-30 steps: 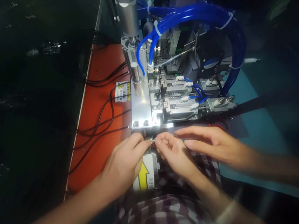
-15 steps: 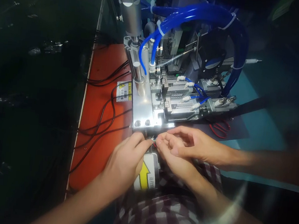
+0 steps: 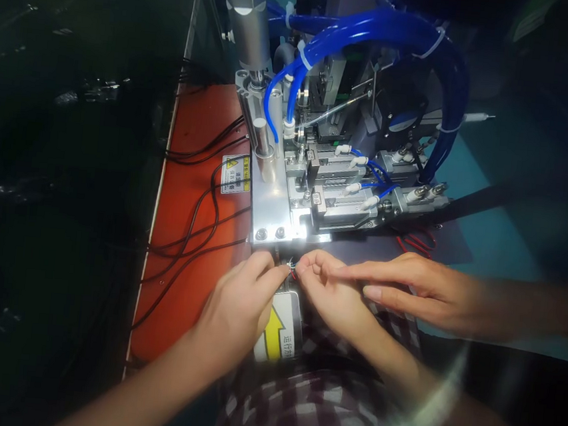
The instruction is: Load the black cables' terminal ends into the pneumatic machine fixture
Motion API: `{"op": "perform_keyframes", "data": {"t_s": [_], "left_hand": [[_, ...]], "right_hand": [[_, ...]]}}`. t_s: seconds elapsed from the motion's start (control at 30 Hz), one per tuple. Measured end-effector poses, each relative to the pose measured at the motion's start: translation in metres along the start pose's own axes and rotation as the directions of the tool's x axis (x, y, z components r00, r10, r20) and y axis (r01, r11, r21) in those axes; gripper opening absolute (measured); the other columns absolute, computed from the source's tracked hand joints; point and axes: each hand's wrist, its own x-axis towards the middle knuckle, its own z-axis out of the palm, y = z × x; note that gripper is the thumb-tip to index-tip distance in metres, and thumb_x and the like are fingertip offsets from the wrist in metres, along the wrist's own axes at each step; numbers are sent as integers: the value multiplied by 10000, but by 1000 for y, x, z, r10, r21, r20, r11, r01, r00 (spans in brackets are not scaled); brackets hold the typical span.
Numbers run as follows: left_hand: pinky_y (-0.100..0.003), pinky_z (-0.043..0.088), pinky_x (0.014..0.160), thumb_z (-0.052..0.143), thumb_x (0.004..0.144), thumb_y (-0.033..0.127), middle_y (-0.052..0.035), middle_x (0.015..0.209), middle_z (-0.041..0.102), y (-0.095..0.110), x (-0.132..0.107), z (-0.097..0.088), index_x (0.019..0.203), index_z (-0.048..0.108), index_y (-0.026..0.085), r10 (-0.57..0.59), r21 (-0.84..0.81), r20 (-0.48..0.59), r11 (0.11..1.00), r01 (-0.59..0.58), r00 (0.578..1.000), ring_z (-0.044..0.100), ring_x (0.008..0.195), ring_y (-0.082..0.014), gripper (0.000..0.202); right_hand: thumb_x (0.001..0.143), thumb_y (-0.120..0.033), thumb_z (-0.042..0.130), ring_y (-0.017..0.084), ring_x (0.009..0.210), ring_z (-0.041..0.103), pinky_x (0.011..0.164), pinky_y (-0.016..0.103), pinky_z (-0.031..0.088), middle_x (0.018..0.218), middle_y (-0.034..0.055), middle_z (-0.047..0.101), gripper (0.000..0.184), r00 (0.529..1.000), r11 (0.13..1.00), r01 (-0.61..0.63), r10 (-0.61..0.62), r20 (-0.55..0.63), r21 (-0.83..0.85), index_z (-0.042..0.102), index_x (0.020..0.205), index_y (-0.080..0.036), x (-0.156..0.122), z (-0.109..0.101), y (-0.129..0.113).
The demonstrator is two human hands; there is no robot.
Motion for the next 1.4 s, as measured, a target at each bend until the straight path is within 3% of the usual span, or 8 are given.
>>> {"op": "perform_keyframes", "data": {"t_s": [0.07, 0.2, 0.47, 0.7, 0.97, 1.2, 1.3, 1.4], "left_hand": [[-238, 507, 558, 419, 853, 21, -76, 777, 589, 0, 0, 0, 968, 681, 89, -2, 2, 3, 1000, 2, 1000, 569, 662, -148, 294], [-241, 512, 565, 425, 852, 19, -75, 778, 593, 0, 0, -1, 961, 682, 92, 0, 0, -6, 1000, 0, 1000, 574, 667, -148, 289], [-248, 524, 583, 443, 857, 24, -74, 792, 598, -1, 0, 2, 990, 668, 91, -6, -1, -10, 1000, 6, 1000, 590, 690, -155, 269], [-256, 516, 715, 488, 879, 63, -66, 894, 599, 8, -3, -7, 1049, 626, 135, -113, -181, -65, 978, 99, 992, 596, 809, -149, 231], [-188, 384, 452, 646, 798, 292, 30, 598, 546, 25, 8, -32, 763, 665, 180, -480, -655, 455, 390, 647, 750, 475, 500, -84, 119], [-158, 232, 378, 678, 765, 319, 83, 447, 402, 28, 5, -28, 749, 650, 174, -509, -691, 566, 137, 710, 649, 310, 394, -43, 149], [-151, 238, 395, 676, 780, 314, 87, 450, 394, 27, 2, -26, 758, 643, 179, -504, -706, 575, 93, 702, 645, 305, 406, -40, 141], [-154, 224, 401, 680, 784, 309, 86, 461, 388, 27, 0, -25, 773, 648, 179, -503, -717, 586, 45, 696, 636, 297, 415, -40, 134]], "right_hand": [[816, -224, 547, 104, 407, 306, 459, 256, 350, 486, -61, 513, 170, 971, 992, -10, -22, -240, -130, 715, 809, -252, 7, 31, 7], [849, -261, 538, 115, 510, 441, 479, 247, 334, 585, -37, 520, 113, 980, 997, -58, 46, -192, -58, 564, 752, -211, 26, 72, 22], [851, -341, 572, 84, 465, 360, 458, 229, 296, 528, -77, 423, 186, 974, 940, -198, 221, -52, 277, 545, 785, -169, 29, 67, 24], [895, -290, 537, 101, 545, 427, 502, 243, 351, 654, -32, 506, 128, 985, 988, 7, 20, -173, 156, 537, 811, -193, 19, 74, 19], [903, -272, 537, 113, 584, 486, 544, 245, 402, 673, -24, 523, 99, 982, 989, 135, -125, -141, 61, 547, 829, -207, -1, 69, 7], [825, -303, 602, 121, 506, 516, 454, 242, 425, 591, -25, 558, 91, 993, 992, 8, 7, -120, 124, 593, 784, -222, -3, 48, -17], [773, -255, 653, 177, 738, 665, 597, 254, 528, 809, 2, 707, 74, 944, 994, 55, -23, 328, -89, 705, 820, -231, 18, 13, -55], [768, -250, 660, 153, 641, 656, 541, 227, 509, 726, -15, 716, 80, 858, 966, 153, -24, 513, -211, 730, 753, -215, 39, -2, -77]]}}
